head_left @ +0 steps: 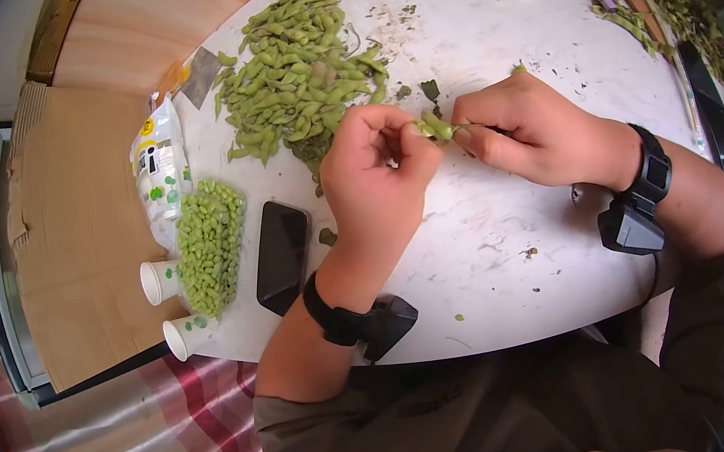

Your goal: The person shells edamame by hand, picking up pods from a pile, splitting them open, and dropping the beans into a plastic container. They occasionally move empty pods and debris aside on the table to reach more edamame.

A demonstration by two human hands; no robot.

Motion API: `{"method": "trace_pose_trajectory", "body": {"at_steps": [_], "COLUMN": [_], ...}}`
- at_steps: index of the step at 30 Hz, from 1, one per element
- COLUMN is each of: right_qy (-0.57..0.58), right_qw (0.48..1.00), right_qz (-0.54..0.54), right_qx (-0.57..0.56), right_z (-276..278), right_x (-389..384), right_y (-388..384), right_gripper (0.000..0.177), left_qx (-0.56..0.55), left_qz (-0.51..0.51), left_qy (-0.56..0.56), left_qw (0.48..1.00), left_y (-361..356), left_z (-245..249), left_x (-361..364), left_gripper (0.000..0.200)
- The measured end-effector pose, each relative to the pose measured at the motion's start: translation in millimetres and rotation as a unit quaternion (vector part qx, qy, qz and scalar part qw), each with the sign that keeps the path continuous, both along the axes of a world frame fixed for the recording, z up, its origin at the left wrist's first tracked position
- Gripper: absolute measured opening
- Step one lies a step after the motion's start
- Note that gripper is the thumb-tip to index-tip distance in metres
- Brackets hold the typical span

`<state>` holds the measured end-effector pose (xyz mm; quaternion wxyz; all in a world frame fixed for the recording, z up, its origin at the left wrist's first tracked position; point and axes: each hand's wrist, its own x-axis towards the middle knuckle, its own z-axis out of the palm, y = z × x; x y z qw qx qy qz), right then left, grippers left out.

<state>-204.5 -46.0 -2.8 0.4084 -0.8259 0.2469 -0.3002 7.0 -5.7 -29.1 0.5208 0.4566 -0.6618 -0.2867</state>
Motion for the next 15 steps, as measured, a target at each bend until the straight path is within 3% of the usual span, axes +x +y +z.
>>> {"method": "trace_pose_trajectory", "body": {"at_steps": [6,8,10,12,14,15], "right_qy": [-0.032,-0.02,-0.018,-0.016,-0.001,0.0], "right_qw": [0.999,0.999,0.998,0.996,0.983,0.983], "right_qz": [-0.012,-0.028,-0.052,-0.076,-0.12,-0.12], "right_qx": [-0.034,0.012,-0.012,-0.036,-0.137,-0.136], "right_z": [-2.2,0.8,-5.4,-11.6,-15.4,-15.6], "right_x": [-1.4,-3.5,-2.4,0.1,2.5,2.9], "right_y": [-1.7,-1.6,-2.8,-3.8,-4.3,-3.8], "right_gripper": [0.02,0.02,0.019,0.018,0.015,0.015], "left_qx": [0.147,0.177,0.15,0.12,0.134,0.129], "left_qz": [0.023,0.037,0.028,-0.065,-0.067,-0.064], "left_qy": [0.145,0.268,0.249,0.144,0.137,0.14], "left_qw": [0.978,0.946,0.956,0.98,0.979,0.98], "left_y": [-1.7,-6.2,-4.9,0.1,0.8,0.9], "left_z": [4.4,12.3,12.6,12.5,13.6,13.4], "left_x": [1.1,-1.4,-6.1,-6.6,-6.0,-6.6], "left_gripper": [0.006,0.013,0.023,0.034,0.04,0.04]}}
